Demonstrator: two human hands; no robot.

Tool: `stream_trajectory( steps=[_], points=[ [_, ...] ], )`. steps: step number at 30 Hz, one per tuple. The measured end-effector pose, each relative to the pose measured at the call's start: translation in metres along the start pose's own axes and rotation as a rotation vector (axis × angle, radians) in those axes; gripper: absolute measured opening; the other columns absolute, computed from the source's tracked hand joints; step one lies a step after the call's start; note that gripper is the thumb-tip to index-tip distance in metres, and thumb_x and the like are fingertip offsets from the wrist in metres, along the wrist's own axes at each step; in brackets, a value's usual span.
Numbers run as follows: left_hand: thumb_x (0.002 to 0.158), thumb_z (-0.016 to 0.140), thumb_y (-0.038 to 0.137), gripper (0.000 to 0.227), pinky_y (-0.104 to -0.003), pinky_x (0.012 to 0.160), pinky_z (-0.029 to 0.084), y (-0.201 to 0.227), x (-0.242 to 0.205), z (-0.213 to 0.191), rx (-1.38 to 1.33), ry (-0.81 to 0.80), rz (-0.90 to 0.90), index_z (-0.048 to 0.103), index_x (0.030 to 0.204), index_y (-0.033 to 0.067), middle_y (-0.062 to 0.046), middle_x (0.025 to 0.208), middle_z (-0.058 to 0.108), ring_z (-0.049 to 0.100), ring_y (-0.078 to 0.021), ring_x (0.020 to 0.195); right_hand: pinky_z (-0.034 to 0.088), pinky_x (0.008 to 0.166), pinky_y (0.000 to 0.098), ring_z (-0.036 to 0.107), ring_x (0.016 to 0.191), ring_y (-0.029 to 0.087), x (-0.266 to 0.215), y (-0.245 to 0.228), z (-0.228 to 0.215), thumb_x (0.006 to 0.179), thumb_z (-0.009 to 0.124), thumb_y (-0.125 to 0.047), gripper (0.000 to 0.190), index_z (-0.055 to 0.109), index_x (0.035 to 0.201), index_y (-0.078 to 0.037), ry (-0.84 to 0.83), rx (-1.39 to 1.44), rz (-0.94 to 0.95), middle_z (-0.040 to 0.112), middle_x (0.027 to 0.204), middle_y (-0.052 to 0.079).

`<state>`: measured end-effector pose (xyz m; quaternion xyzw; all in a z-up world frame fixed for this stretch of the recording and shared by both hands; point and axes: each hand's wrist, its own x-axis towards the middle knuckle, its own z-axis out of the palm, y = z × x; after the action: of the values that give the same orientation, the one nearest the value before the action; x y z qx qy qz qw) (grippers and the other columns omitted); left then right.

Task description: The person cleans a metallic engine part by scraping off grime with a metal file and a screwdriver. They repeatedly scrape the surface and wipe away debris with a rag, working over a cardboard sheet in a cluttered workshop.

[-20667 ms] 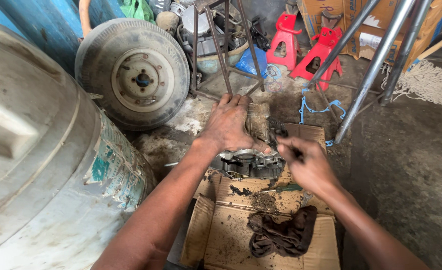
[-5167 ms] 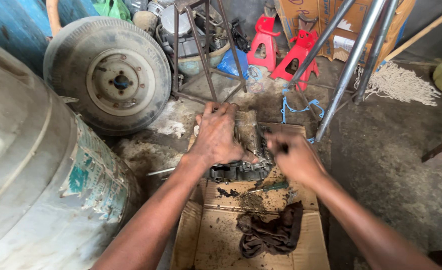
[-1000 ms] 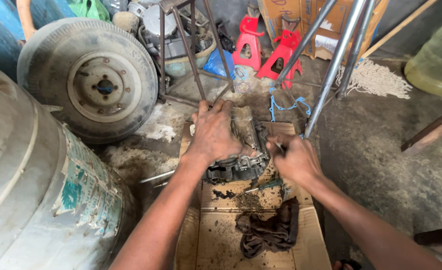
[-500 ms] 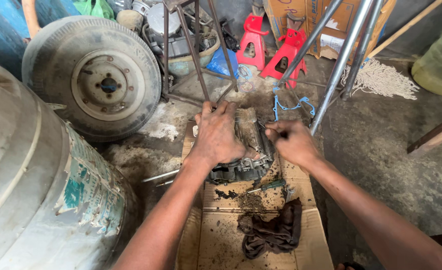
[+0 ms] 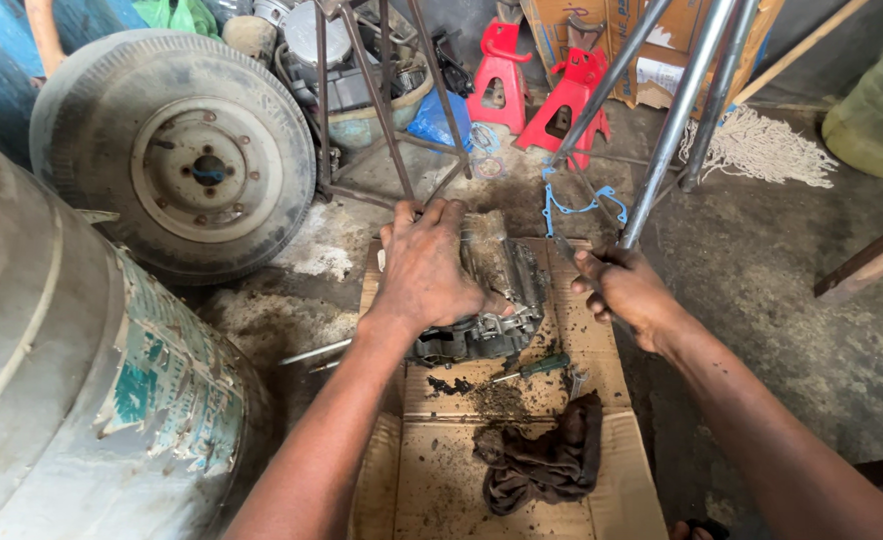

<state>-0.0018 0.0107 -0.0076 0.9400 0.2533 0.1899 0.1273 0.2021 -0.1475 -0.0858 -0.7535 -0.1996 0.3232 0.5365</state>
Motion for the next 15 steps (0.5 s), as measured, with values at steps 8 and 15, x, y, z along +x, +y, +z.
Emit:
stream_trajectory(
  steps=[8,15],
  points=[
    [0.032,0.099,0.057,0.128,-0.057,0.107,0.037,0.006,-0.001,-0.005,0.029,-0.023,-0.022,0.051,0.136,0.0007,-0.017,0.143,0.054,0.041,-0.0399,0.132,0.048,0.043,0.0295,0.058,0.054,0.017,-0.001,0.002,0.011,0.105,0.048,-0.025,0.044,0.048,0.141,-0.001,0.021,0.199,0.127,0.069,0.087,0.017],
    [0.031,0.099,0.055,0.131,-0.055,0.108,0.036,0.008,0.003,-0.005,0.023,-0.046,-0.045,0.049,0.139,0.0021,-0.014,0.141,0.055,0.042,-0.0385,0.131,0.040,0.041,0.0262,0.051,0.055,0.012,0.005,-0.009,0.033,0.105,0.054,-0.023,0.033,0.053,0.134,-0.006,-0.023,-0.070,0.046,0.063,0.082,0.013]
  ],
)
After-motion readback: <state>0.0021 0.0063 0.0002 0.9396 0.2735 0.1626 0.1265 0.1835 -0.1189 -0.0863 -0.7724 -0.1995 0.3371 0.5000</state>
